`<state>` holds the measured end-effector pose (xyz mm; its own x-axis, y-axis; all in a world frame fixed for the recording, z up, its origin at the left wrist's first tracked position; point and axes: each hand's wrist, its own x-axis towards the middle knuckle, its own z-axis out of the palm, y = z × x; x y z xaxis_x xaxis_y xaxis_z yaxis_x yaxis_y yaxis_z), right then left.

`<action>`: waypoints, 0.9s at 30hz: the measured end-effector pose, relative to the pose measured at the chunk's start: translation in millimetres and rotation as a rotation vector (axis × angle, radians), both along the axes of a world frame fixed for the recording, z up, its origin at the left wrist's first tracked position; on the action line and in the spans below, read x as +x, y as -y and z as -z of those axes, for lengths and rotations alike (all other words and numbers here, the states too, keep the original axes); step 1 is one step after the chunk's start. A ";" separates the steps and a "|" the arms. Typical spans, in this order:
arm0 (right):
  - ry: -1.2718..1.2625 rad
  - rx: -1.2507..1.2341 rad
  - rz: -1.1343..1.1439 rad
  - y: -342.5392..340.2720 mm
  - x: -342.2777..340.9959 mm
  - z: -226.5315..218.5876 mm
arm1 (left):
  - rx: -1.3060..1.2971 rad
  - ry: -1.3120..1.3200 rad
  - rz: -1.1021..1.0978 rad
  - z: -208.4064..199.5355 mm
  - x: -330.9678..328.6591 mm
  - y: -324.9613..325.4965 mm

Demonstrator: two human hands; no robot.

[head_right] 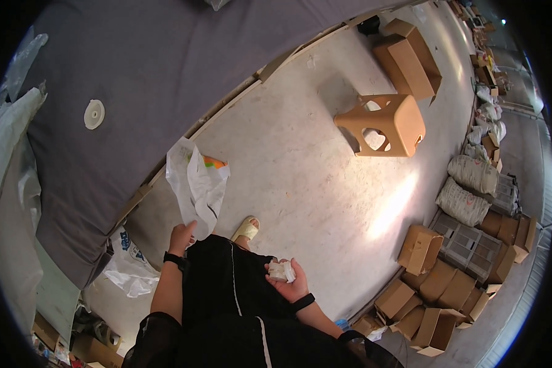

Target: Assembling rubber rings onto white plastic components and sorting them into a storage box.

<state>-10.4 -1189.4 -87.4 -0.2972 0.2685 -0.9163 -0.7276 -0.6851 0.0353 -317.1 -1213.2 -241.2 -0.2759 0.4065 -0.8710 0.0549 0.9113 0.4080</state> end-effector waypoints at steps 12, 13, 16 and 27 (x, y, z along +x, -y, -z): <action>0.041 0.011 0.016 10.0 6.2 -3.1 | -0.214 0.253 -0.318 17.3 46.5 14.9; 0.039 0.013 0.026 11.9 6.4 -3.8 | -0.277 0.280 -0.401 24.9 50.2 21.2; 0.081 -0.005 0.023 18.3 6.5 -8.4 | -0.314 0.211 -0.523 53.5 58.3 46.4; 0.022 0.024 0.059 57.3 42.5 -1.0 | -0.236 0.220 -0.206 30.1 76.5 38.0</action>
